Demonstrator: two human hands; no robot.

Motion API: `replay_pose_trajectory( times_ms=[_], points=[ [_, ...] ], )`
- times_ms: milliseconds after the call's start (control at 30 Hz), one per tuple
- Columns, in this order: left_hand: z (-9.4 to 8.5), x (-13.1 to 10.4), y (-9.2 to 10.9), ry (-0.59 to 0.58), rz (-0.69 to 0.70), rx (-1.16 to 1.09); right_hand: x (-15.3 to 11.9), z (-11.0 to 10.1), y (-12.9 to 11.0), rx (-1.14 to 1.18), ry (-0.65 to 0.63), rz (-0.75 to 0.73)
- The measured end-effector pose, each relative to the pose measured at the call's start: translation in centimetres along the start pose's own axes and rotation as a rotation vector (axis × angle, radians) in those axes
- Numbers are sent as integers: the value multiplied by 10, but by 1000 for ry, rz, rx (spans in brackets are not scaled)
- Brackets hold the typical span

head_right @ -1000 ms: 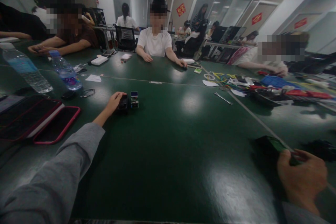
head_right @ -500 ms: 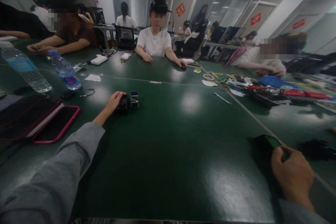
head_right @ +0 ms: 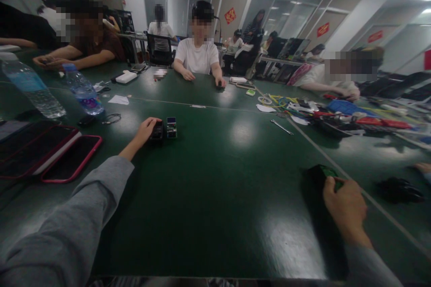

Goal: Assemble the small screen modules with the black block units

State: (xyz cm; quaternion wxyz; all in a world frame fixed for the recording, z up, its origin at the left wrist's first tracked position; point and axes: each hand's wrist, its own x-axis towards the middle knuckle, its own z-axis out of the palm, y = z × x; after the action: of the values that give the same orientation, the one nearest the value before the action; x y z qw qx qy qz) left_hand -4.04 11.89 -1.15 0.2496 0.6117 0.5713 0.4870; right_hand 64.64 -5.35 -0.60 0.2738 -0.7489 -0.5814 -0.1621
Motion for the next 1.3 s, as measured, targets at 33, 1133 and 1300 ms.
replay_pose_trajectory(
  times_ms=[33, 1133, 1300],
  points=[
    [0, 0, -1, 1, 1, -4, 3, 3, -18, -11, 8, 72],
    [1, 2, -4, -1, 13, 0, 5, 98, -388, 385, -201, -609],
    [1, 3, -6, -1, 14, 12, 2, 97, -389, 391, -155, -621]
  ],
)
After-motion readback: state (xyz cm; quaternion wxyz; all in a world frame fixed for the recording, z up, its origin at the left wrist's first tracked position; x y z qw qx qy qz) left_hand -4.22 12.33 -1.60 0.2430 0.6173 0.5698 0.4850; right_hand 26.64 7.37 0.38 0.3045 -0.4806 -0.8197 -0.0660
